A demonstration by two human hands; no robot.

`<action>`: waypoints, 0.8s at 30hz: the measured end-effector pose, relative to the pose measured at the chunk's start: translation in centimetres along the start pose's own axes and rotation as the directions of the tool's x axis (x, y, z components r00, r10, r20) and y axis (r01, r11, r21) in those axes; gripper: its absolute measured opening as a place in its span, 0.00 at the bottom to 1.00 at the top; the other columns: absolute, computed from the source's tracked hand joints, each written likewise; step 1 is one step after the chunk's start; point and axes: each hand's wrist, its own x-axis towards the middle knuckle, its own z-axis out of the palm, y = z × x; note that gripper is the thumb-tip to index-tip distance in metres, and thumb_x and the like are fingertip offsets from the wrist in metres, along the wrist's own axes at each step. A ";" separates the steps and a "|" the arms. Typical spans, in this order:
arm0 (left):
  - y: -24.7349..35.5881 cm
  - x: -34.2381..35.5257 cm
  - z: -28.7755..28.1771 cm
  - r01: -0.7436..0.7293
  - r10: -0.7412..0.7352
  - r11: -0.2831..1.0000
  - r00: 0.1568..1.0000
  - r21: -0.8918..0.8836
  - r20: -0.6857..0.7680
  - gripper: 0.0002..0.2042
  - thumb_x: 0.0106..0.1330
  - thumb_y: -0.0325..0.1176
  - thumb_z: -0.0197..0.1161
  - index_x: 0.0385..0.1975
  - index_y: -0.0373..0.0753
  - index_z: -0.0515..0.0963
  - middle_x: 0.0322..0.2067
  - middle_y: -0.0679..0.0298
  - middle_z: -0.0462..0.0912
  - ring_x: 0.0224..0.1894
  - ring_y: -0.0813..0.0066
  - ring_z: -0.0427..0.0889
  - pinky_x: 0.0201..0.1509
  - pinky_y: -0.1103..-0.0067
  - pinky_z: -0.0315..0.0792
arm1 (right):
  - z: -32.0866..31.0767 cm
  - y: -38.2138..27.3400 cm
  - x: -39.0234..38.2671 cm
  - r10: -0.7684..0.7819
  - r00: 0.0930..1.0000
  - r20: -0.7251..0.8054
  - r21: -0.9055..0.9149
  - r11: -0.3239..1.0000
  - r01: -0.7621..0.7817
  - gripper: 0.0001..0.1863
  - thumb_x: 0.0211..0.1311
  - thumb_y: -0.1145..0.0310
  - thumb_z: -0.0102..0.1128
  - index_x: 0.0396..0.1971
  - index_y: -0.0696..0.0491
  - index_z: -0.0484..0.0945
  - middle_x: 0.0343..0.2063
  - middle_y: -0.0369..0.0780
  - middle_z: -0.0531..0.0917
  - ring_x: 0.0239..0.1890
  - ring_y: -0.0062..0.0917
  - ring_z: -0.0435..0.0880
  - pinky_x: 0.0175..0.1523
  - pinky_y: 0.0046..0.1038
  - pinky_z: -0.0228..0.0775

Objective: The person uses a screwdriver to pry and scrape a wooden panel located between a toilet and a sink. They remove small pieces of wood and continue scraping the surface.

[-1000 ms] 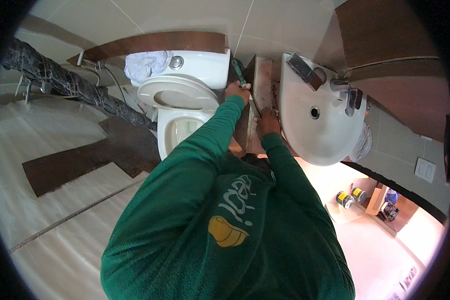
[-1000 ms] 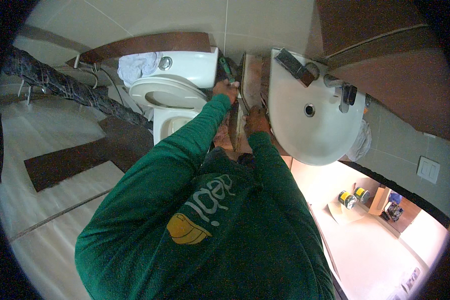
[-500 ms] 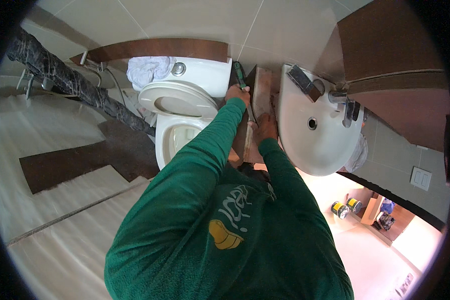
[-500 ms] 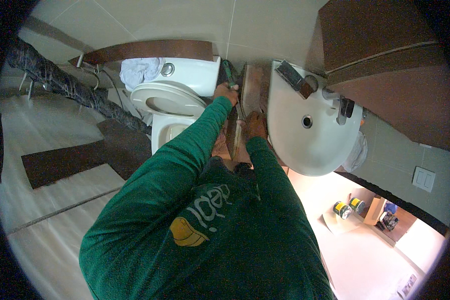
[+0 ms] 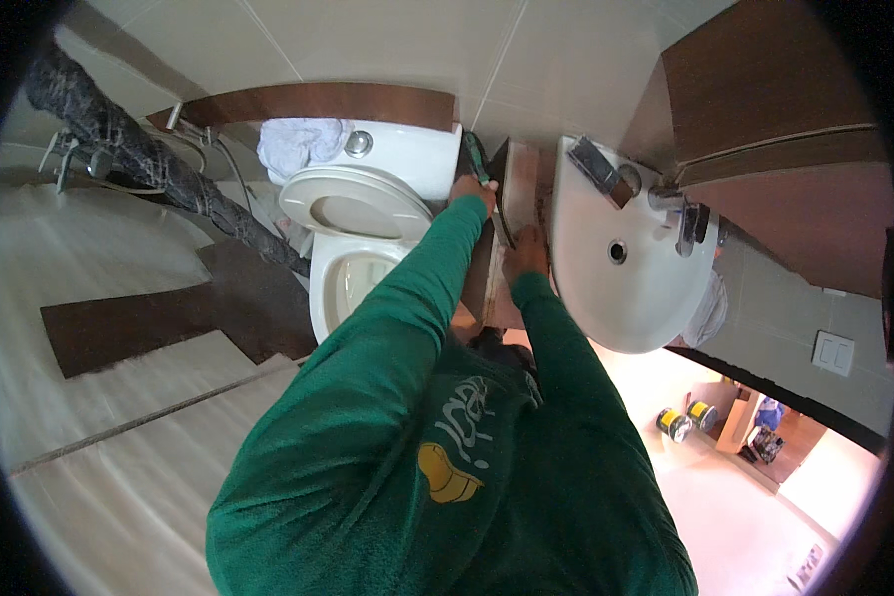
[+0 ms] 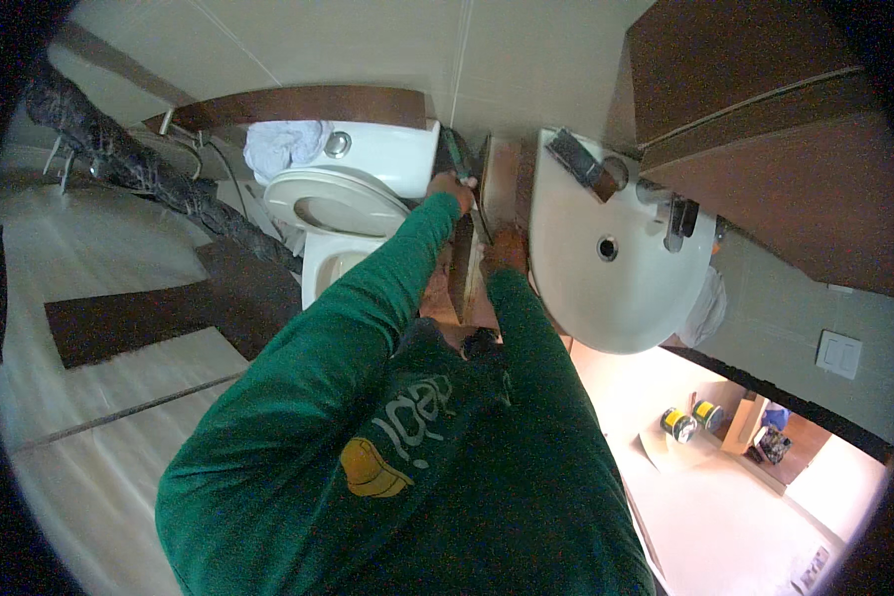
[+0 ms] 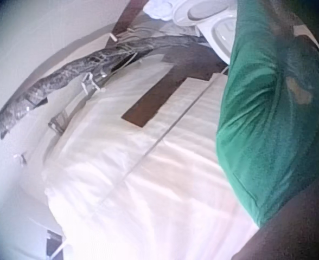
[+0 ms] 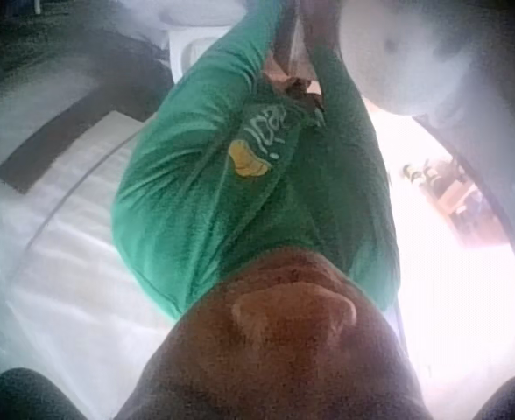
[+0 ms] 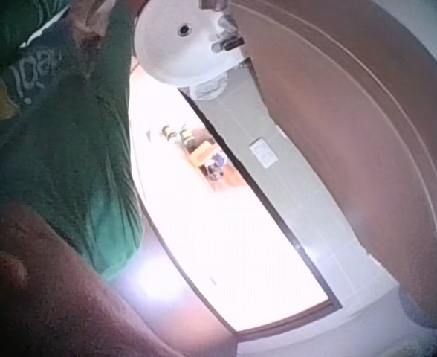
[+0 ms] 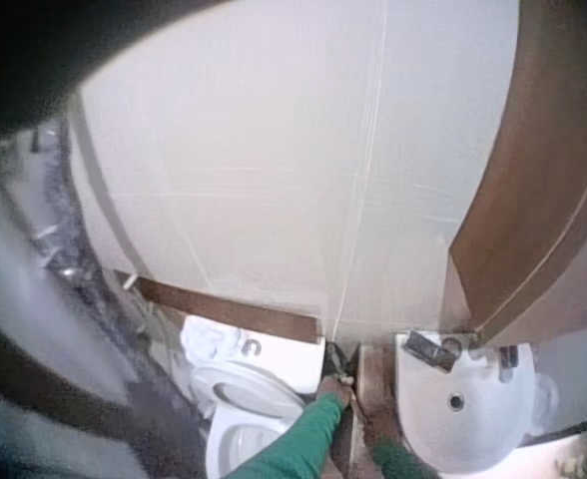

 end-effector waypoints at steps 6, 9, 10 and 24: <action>0.2 -4.3 -0.4 0.008 -0.010 0.999 0.998 -0.037 -0.065 0.21 0.70 0.44 0.65 0.55 0.34 0.80 0.50 0.44 0.85 0.55 0.43 0.83 0.60 0.57 0.76 | 1.0 2.8 -2.0 -0.219 0.962 -0.161 -0.184 0.965 0.189 0.39 0.59 0.50 0.73 0.59 0.62 0.69 0.59 0.58 0.72 0.64 0.53 0.71 0.67 0.49 0.67; -0.6 -8.2 -2.7 -0.064 0.049 0.994 0.985 -0.090 -0.168 0.18 0.72 0.42 0.63 0.52 0.34 0.78 0.47 0.42 0.85 0.53 0.39 0.83 0.58 0.55 0.75 | -2.0 -0.4 -5.8 -0.320 0.932 -0.169 -0.102 0.947 0.306 0.44 0.61 0.45 0.69 0.65 0.65 0.66 0.61 0.59 0.72 0.64 0.53 0.71 0.67 0.49 0.66; -1.3 -9.2 -3.0 -0.121 0.102 0.990 0.972 -0.076 -0.211 0.18 0.72 0.42 0.62 0.51 0.34 0.78 0.45 0.42 0.85 0.51 0.38 0.83 0.55 0.54 0.76 | -2.5 -0.6 -6.6 -0.270 0.954 -0.127 -0.085 0.962 0.261 0.43 0.62 0.46 0.68 0.64 0.65 0.66 0.61 0.59 0.73 0.63 0.53 0.72 0.67 0.49 0.66; -3.0 -25.3 -15.5 -0.757 0.761 0.636 0.647 0.147 0.044 0.18 0.59 0.37 0.70 0.50 0.44 0.84 0.45 0.59 0.84 0.50 0.55 0.82 0.52 0.65 0.80 | -14.1 -5.3 -19.2 -0.097 0.940 -0.327 0.380 0.897 0.225 0.12 0.71 0.70 0.56 0.49 0.59 0.79 0.44 0.48 0.85 0.48 0.38 0.84 0.56 0.37 0.76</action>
